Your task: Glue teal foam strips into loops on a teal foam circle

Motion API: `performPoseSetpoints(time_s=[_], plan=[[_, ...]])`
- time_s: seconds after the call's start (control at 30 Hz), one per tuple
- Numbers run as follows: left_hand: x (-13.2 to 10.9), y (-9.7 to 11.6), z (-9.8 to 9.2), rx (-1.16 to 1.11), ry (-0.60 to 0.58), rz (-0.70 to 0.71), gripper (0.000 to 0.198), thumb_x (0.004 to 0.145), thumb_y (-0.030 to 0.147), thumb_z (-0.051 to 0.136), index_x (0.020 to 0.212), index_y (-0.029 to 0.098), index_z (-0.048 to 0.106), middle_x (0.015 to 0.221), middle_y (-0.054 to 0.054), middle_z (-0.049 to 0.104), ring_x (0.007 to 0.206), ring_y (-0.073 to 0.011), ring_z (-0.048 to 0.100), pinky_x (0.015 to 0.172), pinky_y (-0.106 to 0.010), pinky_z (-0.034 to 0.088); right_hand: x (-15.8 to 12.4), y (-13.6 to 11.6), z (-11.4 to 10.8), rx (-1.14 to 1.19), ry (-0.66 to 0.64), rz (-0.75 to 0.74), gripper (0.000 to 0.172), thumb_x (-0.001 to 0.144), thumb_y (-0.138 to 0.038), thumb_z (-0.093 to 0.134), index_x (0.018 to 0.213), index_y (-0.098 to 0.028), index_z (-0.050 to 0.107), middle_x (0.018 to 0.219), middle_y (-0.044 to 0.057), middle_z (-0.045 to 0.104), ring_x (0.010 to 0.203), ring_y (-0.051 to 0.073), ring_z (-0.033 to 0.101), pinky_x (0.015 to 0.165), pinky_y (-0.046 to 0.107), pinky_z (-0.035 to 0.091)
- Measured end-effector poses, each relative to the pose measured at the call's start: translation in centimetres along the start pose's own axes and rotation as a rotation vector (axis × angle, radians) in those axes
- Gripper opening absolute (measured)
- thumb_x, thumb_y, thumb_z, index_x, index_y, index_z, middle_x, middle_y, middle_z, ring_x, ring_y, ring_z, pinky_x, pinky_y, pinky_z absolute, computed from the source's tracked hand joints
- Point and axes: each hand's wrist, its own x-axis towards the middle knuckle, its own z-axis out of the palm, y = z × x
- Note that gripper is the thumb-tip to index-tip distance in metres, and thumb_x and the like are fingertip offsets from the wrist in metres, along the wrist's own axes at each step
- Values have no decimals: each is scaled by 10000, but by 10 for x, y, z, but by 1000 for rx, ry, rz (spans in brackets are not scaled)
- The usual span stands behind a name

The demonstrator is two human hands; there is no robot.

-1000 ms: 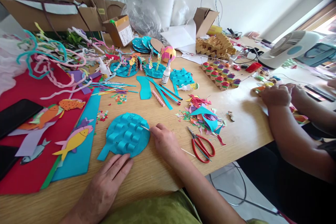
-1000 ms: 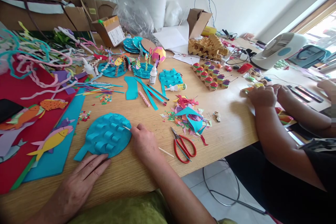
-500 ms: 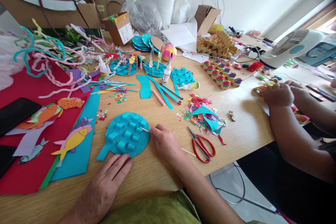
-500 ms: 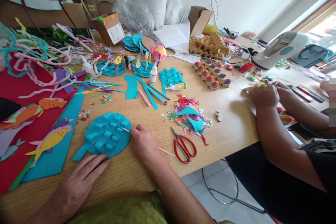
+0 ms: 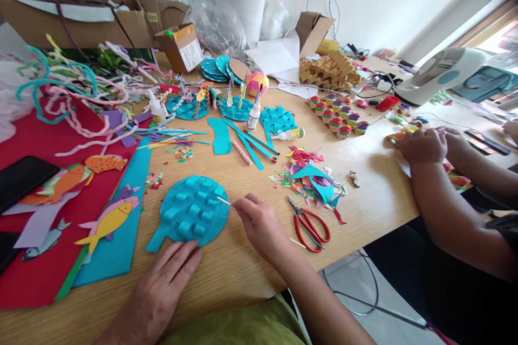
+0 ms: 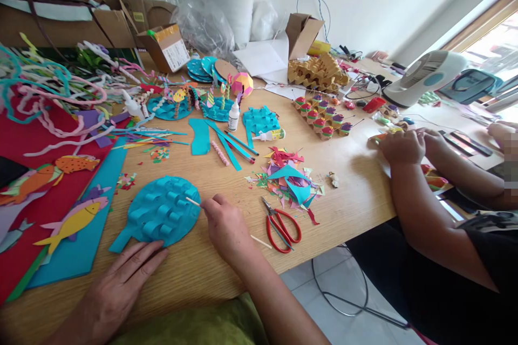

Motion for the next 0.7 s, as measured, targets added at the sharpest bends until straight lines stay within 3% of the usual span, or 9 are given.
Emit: performPoseSetpoints(time_s=[0.2, 0.5, 0.7], plan=[[1, 1, -1, 36, 4, 14, 463, 897, 71, 242, 1156, 210, 600, 1200, -20, 599, 1150, -178, 481, 1059, -321, 290, 17, 7, -3, -72, 5, 122, 220, 883, -139, 421, 928, -197, 628, 925, 53, 628, 828, 150, 593, 688, 209, 393], [0, -1, 1, 94, 13, 35, 490, 866, 35, 240, 1139, 205, 609, 1183, -25, 610, 1148, -181, 487, 1055, -341, 304, 26, 8, 6, -202, -68, 92, 246, 869, -135, 396, 915, -218, 623, 910, 38, 618, 759, 142, 588, 609, 214, 360], [-2, 0, 2, 14, 20, 14, 486, 861, 26, 252, 1147, 201, 604, 1198, -14, 601, 1166, -183, 468, 1065, -332, 284, 26, 9, 7, -196, -55, 86, 243, 880, -156, 396, 909, -210, 631, 889, 41, 619, 748, 148, 587, 596, 220, 357]])
